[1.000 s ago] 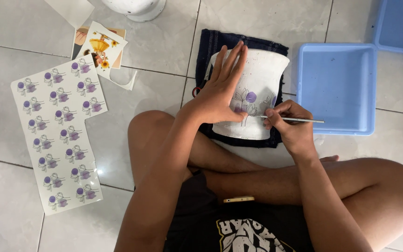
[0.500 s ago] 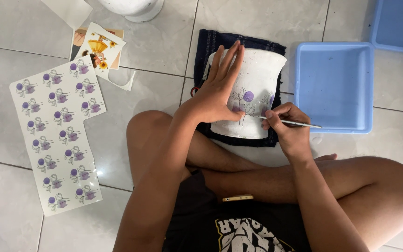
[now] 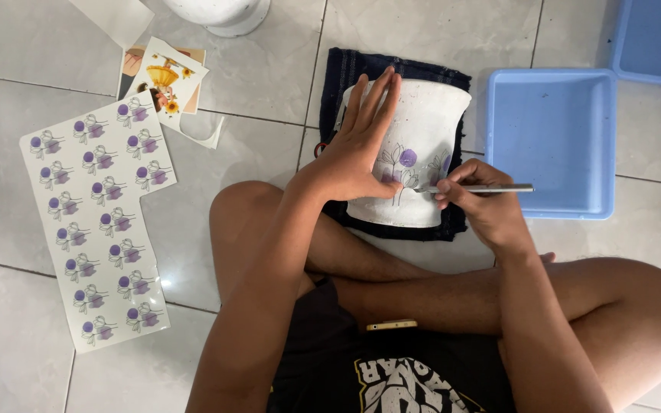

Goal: Using a craft knife to precisely trim and adjust stickers on a white ceramic vase

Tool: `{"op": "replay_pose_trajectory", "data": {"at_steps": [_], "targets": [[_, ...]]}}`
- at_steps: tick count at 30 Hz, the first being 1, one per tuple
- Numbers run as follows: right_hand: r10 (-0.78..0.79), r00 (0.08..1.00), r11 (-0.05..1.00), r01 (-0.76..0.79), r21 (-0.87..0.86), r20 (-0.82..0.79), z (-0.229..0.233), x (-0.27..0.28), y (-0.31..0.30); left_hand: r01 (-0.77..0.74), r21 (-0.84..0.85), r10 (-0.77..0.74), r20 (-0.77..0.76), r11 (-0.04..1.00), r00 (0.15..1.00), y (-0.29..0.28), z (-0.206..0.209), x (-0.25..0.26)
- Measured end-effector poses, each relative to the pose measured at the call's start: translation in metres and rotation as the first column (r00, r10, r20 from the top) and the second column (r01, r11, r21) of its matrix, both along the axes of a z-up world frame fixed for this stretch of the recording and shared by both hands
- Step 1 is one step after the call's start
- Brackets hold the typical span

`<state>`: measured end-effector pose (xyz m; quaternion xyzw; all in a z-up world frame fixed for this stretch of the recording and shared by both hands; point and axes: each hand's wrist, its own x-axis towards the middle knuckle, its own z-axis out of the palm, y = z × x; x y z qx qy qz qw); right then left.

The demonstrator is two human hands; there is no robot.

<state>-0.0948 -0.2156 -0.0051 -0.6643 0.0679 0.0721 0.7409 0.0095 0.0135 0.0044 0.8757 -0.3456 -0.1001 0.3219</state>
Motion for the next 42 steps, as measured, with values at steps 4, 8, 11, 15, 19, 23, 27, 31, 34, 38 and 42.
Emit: {"op": "replay_pose_trajectory", "data": {"at_steps": [4, 8, 11, 15, 19, 23, 27, 31, 34, 38, 42], "targets": [[0.003, 0.999, 1.000, -0.002, 0.020, -0.044, 0.010, 0.008, -0.001, -0.003, 0.001, 0.003, -0.009, 1.000, 1.000, 0.000, -0.004, 0.001], [0.032, 0.998, 0.999, -0.031, 0.021, -0.054, 0.009, 0.013, -0.004, -0.002, 0.029, 0.002, -0.007, 1.000, 1.000, 0.002, -0.002, 0.001], [0.082, 0.993, 0.997, -0.081, 0.012, -0.080, 0.009, 0.020, -0.009, -0.005, 0.047, 0.006, -0.013, 0.999, 1.000, 0.002, 0.001, 0.001], [0.150, 0.980, 0.988, -0.155, -0.026, -0.133, 0.020, 0.032, -0.012, -0.006, 0.033, 0.007, -0.027, 0.999, 1.000, 0.004, 0.003, 0.000], [0.153, 0.980, 0.988, -0.154, 0.003, -0.128, 0.020, 0.035, -0.013, -0.006, 0.055, 0.008, -0.040, 0.998, 0.999, 0.002, 0.006, 0.001], [0.165, 0.975, 0.986, -0.158, 0.056, -0.152, 0.011, 0.037, -0.018, -0.005, 0.067, 0.007, -0.029, 0.998, 1.000, 0.002, 0.007, 0.000], [0.175, 0.974, 0.980, -0.159, 0.119, -0.141, 0.004, 0.038, -0.023, -0.007, 0.066, 0.009, -0.033, 0.998, 0.999, 0.002, 0.005, 0.000], [0.189, 0.972, 0.976, -0.171, 0.134, -0.139, 0.006, 0.039, -0.024, -0.002, 0.075, 0.005, -0.035, 0.997, 0.999, 0.001, 0.006, 0.001], [0.193, 0.971, 0.975, -0.174, 0.138, -0.143, 0.003, 0.039, -0.026, -0.001, 0.077, 0.004, -0.039, 0.997, 0.999, 0.001, 0.006, 0.001], [0.201, 0.968, 0.973, -0.180, 0.146, -0.149, 0.000, 0.039, -0.028, 0.006, 0.072, -0.005, -0.011, 0.997, 1.000, 0.001, 0.001, 0.002], [0.184, 0.981, 0.937, -0.156, 0.313, -0.062, -0.018, 0.034, -0.035, 0.008, 0.066, -0.008, -0.004, 0.998, 1.000, -0.001, -0.002, 0.001]]}}
